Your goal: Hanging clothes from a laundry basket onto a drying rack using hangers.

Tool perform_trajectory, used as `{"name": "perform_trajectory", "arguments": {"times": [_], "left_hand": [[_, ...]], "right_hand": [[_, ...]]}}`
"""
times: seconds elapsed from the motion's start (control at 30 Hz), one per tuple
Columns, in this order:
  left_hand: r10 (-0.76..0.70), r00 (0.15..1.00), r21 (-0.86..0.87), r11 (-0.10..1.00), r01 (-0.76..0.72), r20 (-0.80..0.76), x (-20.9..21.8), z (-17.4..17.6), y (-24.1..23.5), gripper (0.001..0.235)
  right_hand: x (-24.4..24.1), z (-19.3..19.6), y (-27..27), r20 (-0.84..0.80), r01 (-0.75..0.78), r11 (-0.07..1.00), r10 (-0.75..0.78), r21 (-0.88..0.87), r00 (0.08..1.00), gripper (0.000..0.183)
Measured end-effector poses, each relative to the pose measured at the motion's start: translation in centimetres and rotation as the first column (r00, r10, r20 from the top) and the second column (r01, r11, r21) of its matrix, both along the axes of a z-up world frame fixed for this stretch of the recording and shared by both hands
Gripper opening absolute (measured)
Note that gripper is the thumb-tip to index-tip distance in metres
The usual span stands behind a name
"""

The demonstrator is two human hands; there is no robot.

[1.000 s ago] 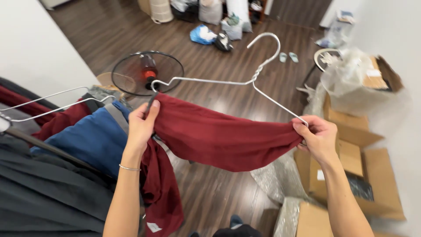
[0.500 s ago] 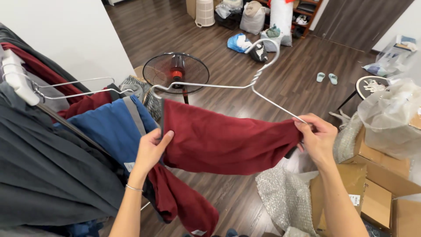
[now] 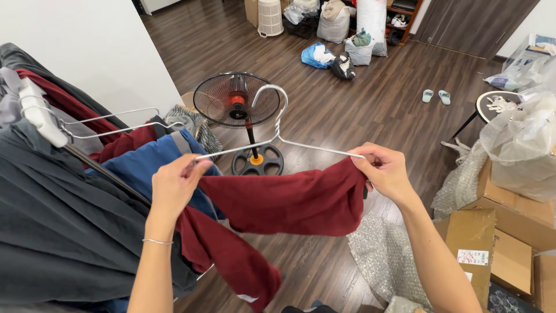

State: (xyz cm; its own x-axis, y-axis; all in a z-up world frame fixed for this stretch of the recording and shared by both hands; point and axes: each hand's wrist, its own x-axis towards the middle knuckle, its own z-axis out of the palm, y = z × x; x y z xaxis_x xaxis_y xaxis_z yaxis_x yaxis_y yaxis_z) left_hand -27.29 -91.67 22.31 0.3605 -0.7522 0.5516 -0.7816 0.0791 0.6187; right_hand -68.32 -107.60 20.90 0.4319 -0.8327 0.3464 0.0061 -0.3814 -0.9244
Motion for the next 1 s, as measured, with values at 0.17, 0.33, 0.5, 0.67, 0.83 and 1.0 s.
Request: {"name": "perform_trajectory", "arguments": {"times": [0.17, 0.33, 0.5, 0.67, 0.83, 1.0], "left_hand": [[0.155, 0.988, -0.131, 0.979, -0.155, -0.011, -0.9, -1.8, 0.1, 0.018], [0.305, 0.952, -0.241, 0.927, -0.287, 0.040, -0.4, -1.9, 0.9, 0.020], [0.379, 0.919, -0.306, 0.892, -0.333, 0.106, -0.1, -2.0, 1.6, 0.023], [0.388, 0.914, -0.339, 0.881, -0.329, 0.121, -0.2, -1.6, 2.0, 0.021], [0.412, 0.905, -0.363, 0.863, -0.351, 0.104, -0.6, -2.1, 1.7, 0.021], [0.420, 0.907, -0.345, 0.857, -0.383, 0.035, -0.1, -1.8, 2.2, 0.022]], "right_hand": [[2.3, 1.5, 1.9, -0.135, 0.206, 0.973, -0.218, -0.100, 0.967, 0.026], [2.6, -1.1, 1.3, 0.035, 0.262, 0.964, -0.261, -0.044, 0.965, 0.051], [2.9, -5.4, 1.5, 0.076, 0.322, 0.941, -0.330, 0.104, 0.941, 0.060], [4.2, -6.1, 1.9, 0.191, 0.438, 0.887, -0.460, 0.144, 0.867, 0.029], [5.3, -8.7, 2.6, 0.050, 0.453, 0.892, -0.453, 0.005, 0.890, 0.020], [4.3, -7.2, 2.2, 0.031, 0.532, 0.841, -0.532, -0.101, 0.846, 0.020]]}}
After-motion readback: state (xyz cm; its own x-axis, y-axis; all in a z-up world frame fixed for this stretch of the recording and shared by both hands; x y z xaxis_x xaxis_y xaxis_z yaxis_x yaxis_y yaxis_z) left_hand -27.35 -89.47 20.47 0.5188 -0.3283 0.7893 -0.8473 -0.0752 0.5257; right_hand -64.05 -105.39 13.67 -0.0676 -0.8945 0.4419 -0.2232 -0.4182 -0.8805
